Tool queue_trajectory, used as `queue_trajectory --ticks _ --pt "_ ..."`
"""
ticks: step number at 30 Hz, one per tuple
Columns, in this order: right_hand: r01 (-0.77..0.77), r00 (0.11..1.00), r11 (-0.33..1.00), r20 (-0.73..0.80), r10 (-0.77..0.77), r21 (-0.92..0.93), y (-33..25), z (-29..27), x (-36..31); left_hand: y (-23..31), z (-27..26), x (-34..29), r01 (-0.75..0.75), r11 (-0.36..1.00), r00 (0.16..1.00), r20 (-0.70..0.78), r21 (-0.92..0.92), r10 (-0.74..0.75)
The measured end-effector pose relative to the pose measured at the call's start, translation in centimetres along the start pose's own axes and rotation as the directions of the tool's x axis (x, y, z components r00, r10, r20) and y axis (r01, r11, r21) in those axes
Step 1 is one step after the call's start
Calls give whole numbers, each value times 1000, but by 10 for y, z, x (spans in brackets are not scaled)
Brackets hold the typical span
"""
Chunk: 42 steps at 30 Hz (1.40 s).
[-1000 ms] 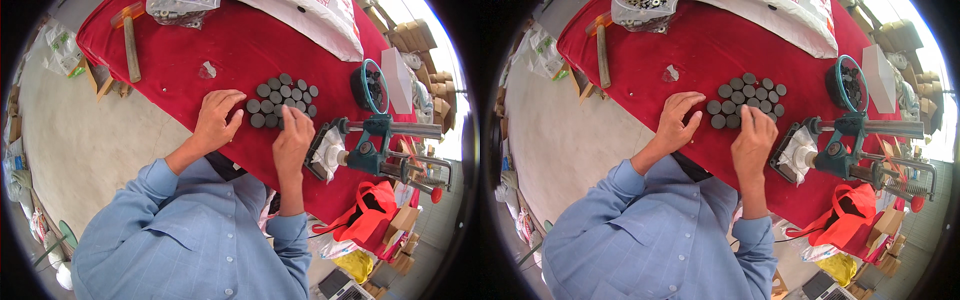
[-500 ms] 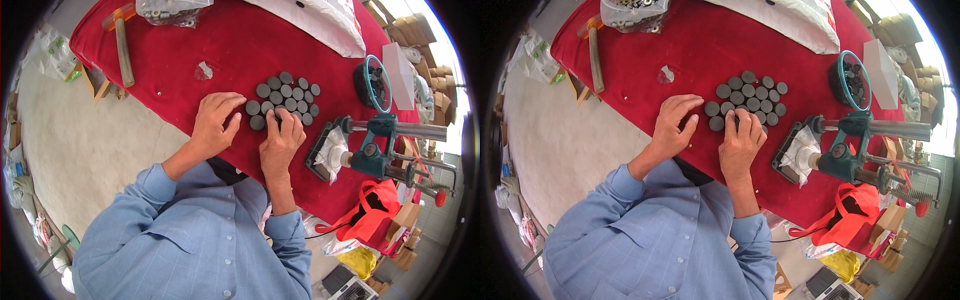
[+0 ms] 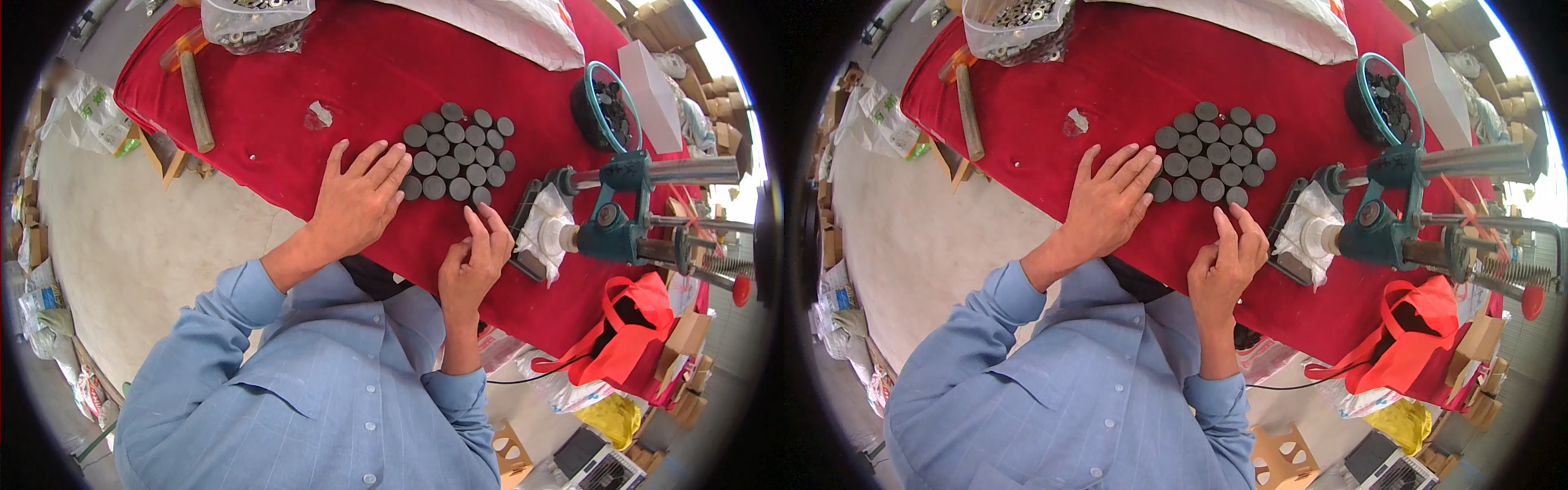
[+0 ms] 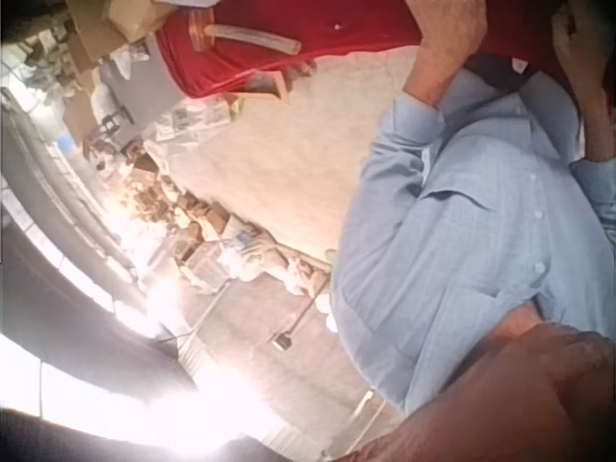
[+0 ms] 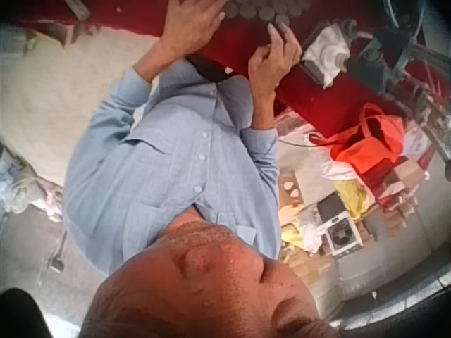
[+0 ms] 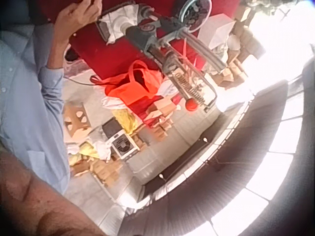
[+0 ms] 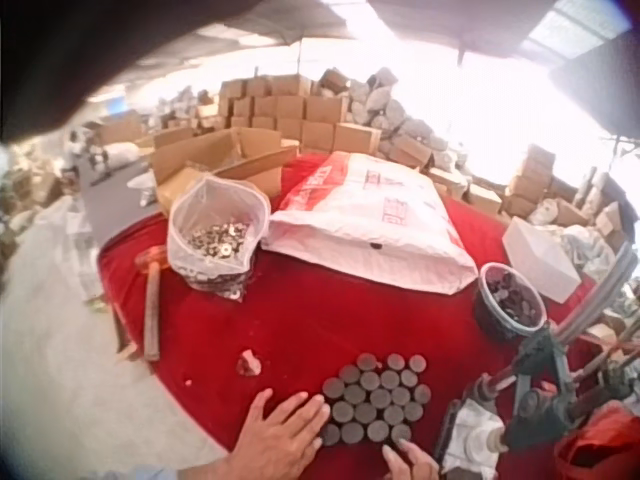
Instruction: The person operates a manual press to insert metal components into circular rubber or plastic disks.
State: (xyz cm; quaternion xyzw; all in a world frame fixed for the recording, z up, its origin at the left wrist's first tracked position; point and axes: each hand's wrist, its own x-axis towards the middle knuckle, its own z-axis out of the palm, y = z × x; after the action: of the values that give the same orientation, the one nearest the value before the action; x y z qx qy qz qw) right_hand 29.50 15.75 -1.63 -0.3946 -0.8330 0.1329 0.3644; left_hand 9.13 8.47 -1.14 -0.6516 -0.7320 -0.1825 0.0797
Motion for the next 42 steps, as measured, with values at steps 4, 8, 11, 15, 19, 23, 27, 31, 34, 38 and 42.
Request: queue_trajectory --ticks 4,8,11,15,19,23,27,31,34,38,42 --pt "-1 1000 1000 2 1 29 5 4 9 -4 -2 7 -36 999 999 34 8 36" --pt "77 997 995 3 -77 -69 6 15 30 -4 3 3 -48 998 998 34 -40 49" --pt "145 989 974 34 -142 -176 6 25 37 -5 8 -2 -24 992 1000 -24 -126 21" --pt "166 986 940 77 -150 -298 6 29 36 -5 4 -2 7 968 998 -58 -251 -23" --pt "180 984 933 75 -164 -311 8 34 37 -4 1 5 -4 965 998 -57 -261 -11" --pt "127 991 970 -15 -133 -205 10 32 32 -1 2 43 -92 974 995 -60 -208 82" --pt "21 996 995 -88 -30 -95 15 7 31 -5 14 74 -162 984 983 70 -70 167" --pt "-21 998 1000 -56 22 11 20 -6 14 -11 29 73 -218 974 974 42 -61 221" --pt "-2 999 1000 -33 3 24 17 -7 5 -11 29 70 -215 976 975 42 -32 216" --pt "16 1000 1000 10 -15 -22 6 1 11 -8 29 70 -205 979 976 72 -12 205" --pt "72 996 984 68 -62 -163 2 10 14 -9 34 66 -199 978 978 55 -55 202"
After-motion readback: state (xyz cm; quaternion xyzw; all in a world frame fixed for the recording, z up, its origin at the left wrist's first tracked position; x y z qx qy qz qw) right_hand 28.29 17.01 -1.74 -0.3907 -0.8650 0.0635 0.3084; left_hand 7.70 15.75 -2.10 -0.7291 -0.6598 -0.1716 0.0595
